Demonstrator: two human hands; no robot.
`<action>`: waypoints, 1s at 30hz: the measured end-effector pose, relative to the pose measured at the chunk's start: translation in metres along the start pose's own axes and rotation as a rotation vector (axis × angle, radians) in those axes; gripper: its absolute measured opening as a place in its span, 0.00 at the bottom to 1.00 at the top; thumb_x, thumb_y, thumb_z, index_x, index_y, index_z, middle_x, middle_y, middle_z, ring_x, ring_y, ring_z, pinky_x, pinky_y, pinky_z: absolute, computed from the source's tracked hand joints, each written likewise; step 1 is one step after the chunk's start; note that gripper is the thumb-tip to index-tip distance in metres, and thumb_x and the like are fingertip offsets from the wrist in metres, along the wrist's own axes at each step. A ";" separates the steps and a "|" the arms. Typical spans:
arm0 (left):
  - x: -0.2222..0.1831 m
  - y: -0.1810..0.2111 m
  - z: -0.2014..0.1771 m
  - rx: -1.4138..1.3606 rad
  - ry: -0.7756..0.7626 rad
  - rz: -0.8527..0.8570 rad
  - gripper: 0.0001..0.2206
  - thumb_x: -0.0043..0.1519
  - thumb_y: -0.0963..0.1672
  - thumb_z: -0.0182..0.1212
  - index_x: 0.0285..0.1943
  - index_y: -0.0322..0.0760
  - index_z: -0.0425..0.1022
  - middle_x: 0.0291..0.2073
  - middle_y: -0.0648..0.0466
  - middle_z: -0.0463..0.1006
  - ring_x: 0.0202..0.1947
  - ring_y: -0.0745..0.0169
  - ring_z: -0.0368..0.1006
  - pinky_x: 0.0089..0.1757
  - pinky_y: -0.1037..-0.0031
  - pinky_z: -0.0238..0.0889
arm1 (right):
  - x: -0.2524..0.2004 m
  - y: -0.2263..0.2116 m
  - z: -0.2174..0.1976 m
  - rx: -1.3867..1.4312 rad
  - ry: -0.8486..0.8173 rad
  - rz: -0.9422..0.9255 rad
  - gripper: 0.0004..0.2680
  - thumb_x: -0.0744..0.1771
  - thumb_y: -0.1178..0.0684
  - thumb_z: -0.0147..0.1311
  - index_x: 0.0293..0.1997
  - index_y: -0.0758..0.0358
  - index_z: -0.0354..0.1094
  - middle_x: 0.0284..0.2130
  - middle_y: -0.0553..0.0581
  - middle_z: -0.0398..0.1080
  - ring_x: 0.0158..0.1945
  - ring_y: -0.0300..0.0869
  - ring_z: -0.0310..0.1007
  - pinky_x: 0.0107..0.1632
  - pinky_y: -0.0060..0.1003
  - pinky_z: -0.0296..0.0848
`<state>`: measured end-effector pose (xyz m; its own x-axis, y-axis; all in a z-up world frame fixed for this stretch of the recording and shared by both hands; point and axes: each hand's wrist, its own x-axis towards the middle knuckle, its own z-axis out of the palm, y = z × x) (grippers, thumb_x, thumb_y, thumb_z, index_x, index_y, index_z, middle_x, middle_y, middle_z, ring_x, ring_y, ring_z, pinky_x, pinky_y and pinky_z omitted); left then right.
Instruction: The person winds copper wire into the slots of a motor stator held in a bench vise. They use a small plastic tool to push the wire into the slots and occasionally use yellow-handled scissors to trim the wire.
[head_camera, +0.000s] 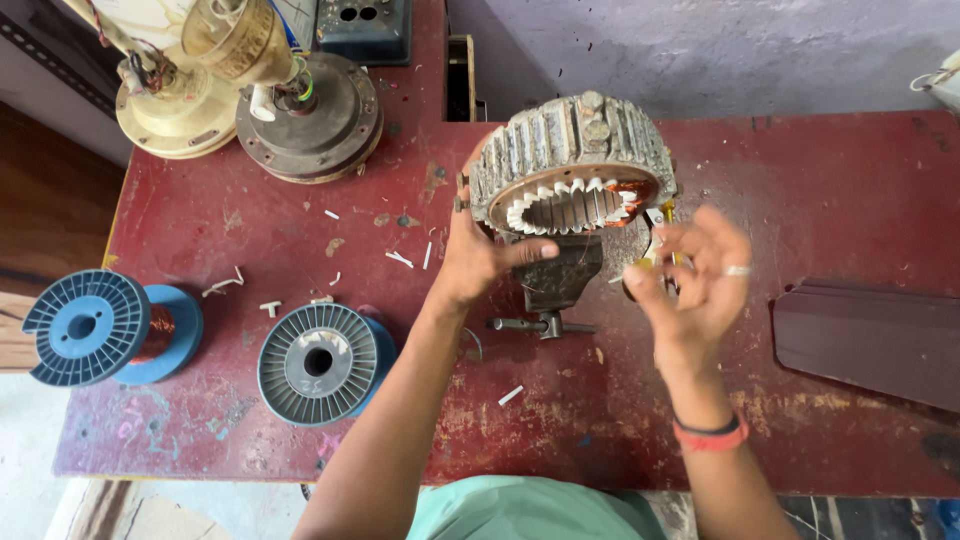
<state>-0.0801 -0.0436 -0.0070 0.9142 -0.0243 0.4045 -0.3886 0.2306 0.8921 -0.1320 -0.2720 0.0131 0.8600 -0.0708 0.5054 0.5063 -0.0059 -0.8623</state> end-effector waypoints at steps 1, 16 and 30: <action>0.003 -0.005 0.000 -0.033 -0.003 0.041 0.53 0.46 0.39 0.84 0.80 0.32 0.50 0.71 0.47 0.67 0.71 0.54 0.64 0.72 0.60 0.58 | 0.010 0.003 -0.006 0.046 0.005 0.025 0.29 0.64 0.57 0.68 0.71 0.62 0.52 0.54 0.56 0.68 0.56 0.37 0.69 0.54 0.30 0.75; 0.004 -0.010 0.003 0.364 -0.089 -0.004 0.24 0.50 0.43 0.81 0.55 0.34 0.79 0.47 0.52 0.83 0.49 0.62 0.77 0.54 0.67 0.70 | -0.015 0.009 0.027 -0.211 -0.017 0.099 0.08 0.68 0.59 0.65 0.49 0.70 0.73 0.37 0.53 0.72 0.37 0.31 0.68 0.41 0.25 0.69; 0.007 -0.014 -0.003 0.427 -0.152 -0.067 0.22 0.53 0.45 0.79 0.54 0.36 0.79 0.45 0.54 0.85 0.45 0.64 0.80 0.50 0.71 0.73 | -0.001 0.008 0.036 -0.353 -0.003 0.166 0.04 0.68 0.60 0.63 0.42 0.73 0.75 0.29 0.50 0.71 0.28 0.28 0.62 0.30 0.24 0.60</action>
<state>-0.0681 -0.0437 -0.0171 0.9242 -0.1753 0.3392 -0.3705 -0.1971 0.9077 -0.1269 -0.2359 0.0069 0.9289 -0.0969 0.3575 0.3073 -0.3374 -0.8898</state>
